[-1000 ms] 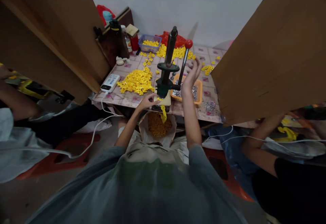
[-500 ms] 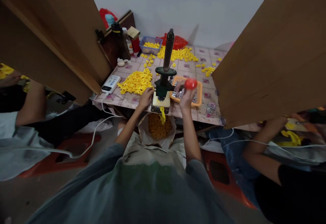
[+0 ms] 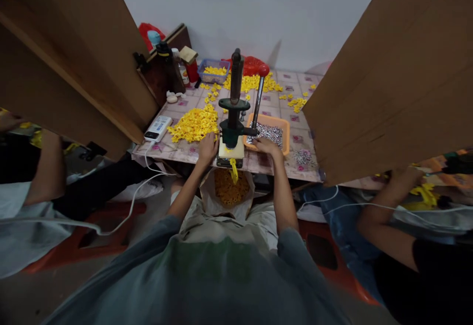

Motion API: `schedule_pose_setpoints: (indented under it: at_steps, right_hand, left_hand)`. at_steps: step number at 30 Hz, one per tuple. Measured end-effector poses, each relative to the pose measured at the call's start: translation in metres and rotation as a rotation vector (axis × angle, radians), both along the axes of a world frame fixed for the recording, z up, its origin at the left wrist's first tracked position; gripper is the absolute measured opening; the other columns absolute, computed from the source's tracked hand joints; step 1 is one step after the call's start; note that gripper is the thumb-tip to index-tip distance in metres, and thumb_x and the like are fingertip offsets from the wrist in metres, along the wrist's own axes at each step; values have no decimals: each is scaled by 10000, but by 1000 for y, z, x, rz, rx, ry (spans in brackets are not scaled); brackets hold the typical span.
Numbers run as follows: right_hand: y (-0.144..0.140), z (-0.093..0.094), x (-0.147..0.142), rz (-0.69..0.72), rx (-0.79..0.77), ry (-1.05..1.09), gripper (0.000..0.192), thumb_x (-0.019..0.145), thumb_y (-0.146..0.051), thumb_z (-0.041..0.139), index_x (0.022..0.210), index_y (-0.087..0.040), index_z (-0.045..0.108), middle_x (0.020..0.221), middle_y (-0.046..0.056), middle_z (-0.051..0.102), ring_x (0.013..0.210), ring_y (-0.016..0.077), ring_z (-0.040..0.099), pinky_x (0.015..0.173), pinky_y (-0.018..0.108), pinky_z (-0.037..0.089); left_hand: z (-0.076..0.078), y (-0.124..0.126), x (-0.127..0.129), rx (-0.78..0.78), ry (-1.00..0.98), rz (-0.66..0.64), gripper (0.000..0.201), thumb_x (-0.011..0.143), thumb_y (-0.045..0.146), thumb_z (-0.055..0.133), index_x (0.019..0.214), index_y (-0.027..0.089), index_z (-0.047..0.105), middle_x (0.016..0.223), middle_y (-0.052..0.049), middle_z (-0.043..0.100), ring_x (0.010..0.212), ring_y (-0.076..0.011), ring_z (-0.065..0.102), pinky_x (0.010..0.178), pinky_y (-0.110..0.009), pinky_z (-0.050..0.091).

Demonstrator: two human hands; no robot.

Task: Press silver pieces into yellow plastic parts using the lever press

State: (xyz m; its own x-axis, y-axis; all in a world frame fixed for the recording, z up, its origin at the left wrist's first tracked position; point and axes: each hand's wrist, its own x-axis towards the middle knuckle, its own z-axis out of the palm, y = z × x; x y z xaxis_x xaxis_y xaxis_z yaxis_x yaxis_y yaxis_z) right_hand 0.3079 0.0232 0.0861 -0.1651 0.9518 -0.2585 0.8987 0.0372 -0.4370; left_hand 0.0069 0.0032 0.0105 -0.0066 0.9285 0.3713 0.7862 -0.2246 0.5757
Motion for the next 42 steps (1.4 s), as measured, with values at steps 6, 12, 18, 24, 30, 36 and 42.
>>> schedule_pose_setpoints:
  at_steps: [6,12,18,24,30,36,42]
  right_hand:
    - [3,0,9,-20,71,76,298,1023,-296,566,975,-120,802,1078,113,827,909,220,685,820,280,493]
    - [-10,-8,7,-127,315,64,432,1058,-399,511,1040,-117,837,1092,160,794,1010,268,672,920,342,499]
    - [-22,-12,3,-196,551,23,371,1045,-350,553,1097,-132,848,1192,200,773,1153,335,635,1077,447,490]
    - [-30,-12,3,-202,606,10,348,1078,-336,526,1070,-158,825,1099,174,753,1004,293,656,942,392,503]
    - [-55,-25,-27,-25,772,158,371,1116,-405,503,1043,-207,808,1070,138,780,1050,297,665,962,425,511]
    - [-78,-43,-64,76,834,197,333,1112,-397,575,1091,-226,860,1055,110,807,1065,295,641,984,464,489]
    - [-91,-48,-74,227,742,264,323,1124,-356,558,1155,-242,859,1114,106,802,1059,272,657,963,439,502]
  left_hand:
    - [-5,-1,-4,72,-406,5,370,1033,508,658,1206,181,670,844,-67,687,864,-270,701,843,-344,527]
    - [-2,-15,5,-61,-824,-122,519,1018,647,659,1291,207,622,1069,-74,729,878,-175,712,757,-278,571]
    - [-2,-20,15,-118,-841,-209,465,892,526,842,1174,201,665,1242,-126,739,1199,-253,709,857,-297,571]
    - [-1,-21,5,-126,-801,-200,530,843,586,854,1148,178,707,817,9,641,670,-122,543,615,-234,408]
    - [-3,-20,4,-113,-835,-209,444,849,466,859,1163,173,746,1183,-120,784,940,-196,710,768,-275,536]
    - [-9,-15,5,-170,-825,-354,407,848,466,830,1118,164,786,1173,-136,811,1093,-247,747,909,-331,577]
    - [-9,-17,1,-210,-792,-439,548,810,560,865,1155,143,778,1082,-100,795,778,-152,638,730,-278,523]
